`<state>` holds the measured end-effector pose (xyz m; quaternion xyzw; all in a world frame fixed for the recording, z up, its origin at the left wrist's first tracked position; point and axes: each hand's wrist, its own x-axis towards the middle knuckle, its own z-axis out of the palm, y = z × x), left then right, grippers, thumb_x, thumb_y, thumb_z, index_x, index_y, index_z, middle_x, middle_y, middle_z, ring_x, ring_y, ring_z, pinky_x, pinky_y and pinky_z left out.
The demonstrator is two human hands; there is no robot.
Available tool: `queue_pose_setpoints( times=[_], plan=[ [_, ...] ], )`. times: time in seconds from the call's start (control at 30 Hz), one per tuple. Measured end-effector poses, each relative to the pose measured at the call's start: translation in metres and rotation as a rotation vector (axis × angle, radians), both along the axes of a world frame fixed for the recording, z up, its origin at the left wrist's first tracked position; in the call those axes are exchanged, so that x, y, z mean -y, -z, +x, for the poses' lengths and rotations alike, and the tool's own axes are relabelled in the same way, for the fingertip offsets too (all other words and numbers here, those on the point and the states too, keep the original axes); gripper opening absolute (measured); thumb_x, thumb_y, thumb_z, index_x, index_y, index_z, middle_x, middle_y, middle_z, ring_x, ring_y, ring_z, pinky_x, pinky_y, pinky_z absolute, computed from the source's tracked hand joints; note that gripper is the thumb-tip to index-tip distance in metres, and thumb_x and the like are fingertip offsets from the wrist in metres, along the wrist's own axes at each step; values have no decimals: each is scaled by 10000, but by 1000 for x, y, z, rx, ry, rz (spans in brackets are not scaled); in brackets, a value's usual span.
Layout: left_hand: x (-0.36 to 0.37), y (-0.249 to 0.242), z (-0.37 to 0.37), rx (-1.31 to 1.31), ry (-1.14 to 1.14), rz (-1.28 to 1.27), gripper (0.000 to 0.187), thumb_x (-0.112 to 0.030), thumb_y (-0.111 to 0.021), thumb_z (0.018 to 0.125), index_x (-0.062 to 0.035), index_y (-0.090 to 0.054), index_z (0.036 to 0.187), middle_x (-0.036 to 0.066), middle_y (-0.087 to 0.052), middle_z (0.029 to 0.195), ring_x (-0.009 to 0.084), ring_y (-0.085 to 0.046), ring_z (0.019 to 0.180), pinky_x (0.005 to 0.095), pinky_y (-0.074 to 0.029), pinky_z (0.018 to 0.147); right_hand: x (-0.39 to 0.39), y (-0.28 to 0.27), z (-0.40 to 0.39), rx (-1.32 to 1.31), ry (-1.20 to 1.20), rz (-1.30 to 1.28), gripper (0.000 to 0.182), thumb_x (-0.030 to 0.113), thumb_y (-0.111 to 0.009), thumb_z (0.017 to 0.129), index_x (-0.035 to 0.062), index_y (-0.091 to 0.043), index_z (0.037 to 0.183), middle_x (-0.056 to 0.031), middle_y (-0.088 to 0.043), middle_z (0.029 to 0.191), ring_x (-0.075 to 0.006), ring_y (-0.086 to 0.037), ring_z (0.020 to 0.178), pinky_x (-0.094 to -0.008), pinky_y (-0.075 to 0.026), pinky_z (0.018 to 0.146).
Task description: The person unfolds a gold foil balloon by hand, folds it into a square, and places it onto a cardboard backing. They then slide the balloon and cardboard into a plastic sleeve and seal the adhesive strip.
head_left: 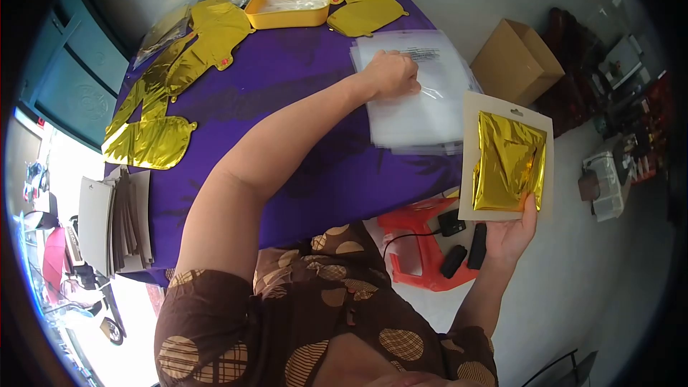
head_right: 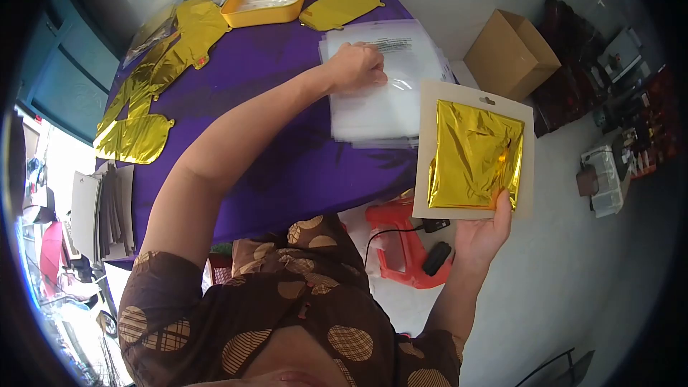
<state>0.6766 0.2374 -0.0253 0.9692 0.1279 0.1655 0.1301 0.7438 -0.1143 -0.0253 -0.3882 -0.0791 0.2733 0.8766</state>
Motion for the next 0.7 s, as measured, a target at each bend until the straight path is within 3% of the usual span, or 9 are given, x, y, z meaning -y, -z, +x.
queue_pose_setpoints(
  times=[0.1, 0.3, 0.43, 0.7],
  plan=[
    [2, -12, -4, 146, 32, 14, 205, -236, -733, 822, -45, -660, 825, 116, -651, 953, 299, -620, 988, 415, -465, 822, 5, -2, 0, 13, -19, 53, 460, 326, -364, 1067, 48, -434, 1428, -129, -542, 1385, -277, -552, 1246, -477, -468, 1027],
    [58, -85, -91, 329, 26, 374, 194, -174, -746, 803, -41, -604, 803, 100, -592, 859, 306, -598, 870, 402, -440, 787, 7, -5, -5, 56, -44, 191, 462, 317, -398, 1057, 55, -439, 1435, -114, -532, 1398, -274, -532, 1268, -471, -448, 1053],
    [92, -89, -179, 172, -160, 451, 195, -131, -727, 784, -41, -554, 779, 106, -558, 824, 308, -572, 812, 407, -422, 735, -1, 0, -15, 58, -179, 200, 458, 311, -380, 1064, 29, -449, 1417, -129, -547, 1382, -277, -548, 1251, -457, -456, 1047],
    [133, -27, -296, -83, -462, 42, 184, -129, -699, 808, -6, -562, 807, 166, -596, 841, 386, -615, 790, 468, -481, 718, -22, -1, -60, 75, -411, -73, 439, 264, -416, 1045, -8, -466, 1386, -139, -559, 1345, -265, -564, 1223, -432, -474, 1019]
  ],
)
